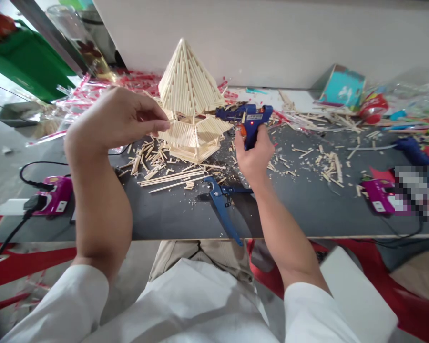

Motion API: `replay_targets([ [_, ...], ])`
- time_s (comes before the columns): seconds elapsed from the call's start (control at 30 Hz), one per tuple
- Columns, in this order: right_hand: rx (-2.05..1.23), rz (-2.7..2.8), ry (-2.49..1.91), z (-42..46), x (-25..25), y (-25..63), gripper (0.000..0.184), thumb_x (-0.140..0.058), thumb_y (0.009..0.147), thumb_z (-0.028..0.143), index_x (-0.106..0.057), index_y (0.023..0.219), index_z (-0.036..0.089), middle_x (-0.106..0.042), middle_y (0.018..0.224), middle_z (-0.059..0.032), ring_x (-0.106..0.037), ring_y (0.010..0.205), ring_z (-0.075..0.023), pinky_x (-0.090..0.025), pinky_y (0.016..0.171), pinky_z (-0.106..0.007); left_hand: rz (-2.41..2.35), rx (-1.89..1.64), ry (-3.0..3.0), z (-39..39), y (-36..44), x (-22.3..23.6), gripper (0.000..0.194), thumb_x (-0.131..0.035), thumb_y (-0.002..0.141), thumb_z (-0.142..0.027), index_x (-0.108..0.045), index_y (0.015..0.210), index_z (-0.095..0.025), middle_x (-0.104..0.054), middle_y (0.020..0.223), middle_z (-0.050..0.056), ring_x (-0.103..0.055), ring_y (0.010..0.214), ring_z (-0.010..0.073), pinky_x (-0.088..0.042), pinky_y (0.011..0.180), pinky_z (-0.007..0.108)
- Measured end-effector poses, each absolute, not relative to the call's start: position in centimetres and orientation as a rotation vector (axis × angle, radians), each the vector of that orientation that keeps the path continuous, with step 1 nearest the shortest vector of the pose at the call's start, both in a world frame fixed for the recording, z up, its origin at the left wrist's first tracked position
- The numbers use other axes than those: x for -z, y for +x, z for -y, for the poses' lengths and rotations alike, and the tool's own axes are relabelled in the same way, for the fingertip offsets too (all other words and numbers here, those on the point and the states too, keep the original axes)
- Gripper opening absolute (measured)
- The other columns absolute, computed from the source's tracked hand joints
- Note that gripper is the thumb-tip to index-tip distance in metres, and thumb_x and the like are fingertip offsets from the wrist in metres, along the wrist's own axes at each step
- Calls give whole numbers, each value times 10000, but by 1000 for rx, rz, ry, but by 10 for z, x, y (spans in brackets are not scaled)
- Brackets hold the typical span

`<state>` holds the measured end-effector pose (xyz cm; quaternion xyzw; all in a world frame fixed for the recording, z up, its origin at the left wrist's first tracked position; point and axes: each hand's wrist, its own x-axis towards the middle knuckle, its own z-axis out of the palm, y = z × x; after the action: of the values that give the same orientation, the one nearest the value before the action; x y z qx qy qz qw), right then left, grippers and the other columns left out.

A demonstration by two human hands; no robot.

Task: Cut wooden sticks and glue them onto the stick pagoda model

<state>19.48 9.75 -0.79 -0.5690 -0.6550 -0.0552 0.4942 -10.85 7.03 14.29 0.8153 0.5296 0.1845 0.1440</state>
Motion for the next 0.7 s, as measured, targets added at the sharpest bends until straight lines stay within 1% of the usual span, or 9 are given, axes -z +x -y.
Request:
replay_targets([
  [0.27,132,1609,-1394,-98,8,192,426,-494,973,576,-569,1153,198,-686,903,-78,-684,795,-228,-548,745,-386,-1513,-556,2347,-74,-109,-138,222,-683,843,-435,-783,895,-243,-726,773,30,-636,788,211,-499,795,358],
  [0.37,118,1605,-1420,-96,6,191,423,-479,973,575,-574,1133,195,-686,904,-84,-680,790,-235,-552,762,-400,-1491,-558,2368,-76,-110,-136,221,-685,851,-420,-786,919,-235,-727,772,32,-641,797,209,-504,803,359],
  [0.47,73,1606,-1490,-93,3,189,413,-466,976,568,-580,1122,199,-680,911,-90,-685,825,-252,-557,804,-422,-1476,-581,2361,-77,-111,-134,212,-693,844,-412,-788,918,-238,-721,754,36,-648,805,217,-510,806,361],
  [0.57,44,1615,-1548,-91,1,188,431,-453,978,578,-579,1155,205,-677,916,-95,-691,854,-266,-561,833,-438,-1446,-619,2314,-78,-111,-133,201,-706,824,-416,-785,890,-244,-712,729,37,-653,811,230,-515,798,362],
  [0.7,50,1639,-1518,-92,2,186,455,-441,989,588,-572,1194,203,-694,960,-108,-707,885,-268,-571,838,-435,-1435,-626,2303,-79,-111,-132,210,-711,819,-433,-783,877,-245,-707,718,38,-656,827,239,-523,805,364],
])
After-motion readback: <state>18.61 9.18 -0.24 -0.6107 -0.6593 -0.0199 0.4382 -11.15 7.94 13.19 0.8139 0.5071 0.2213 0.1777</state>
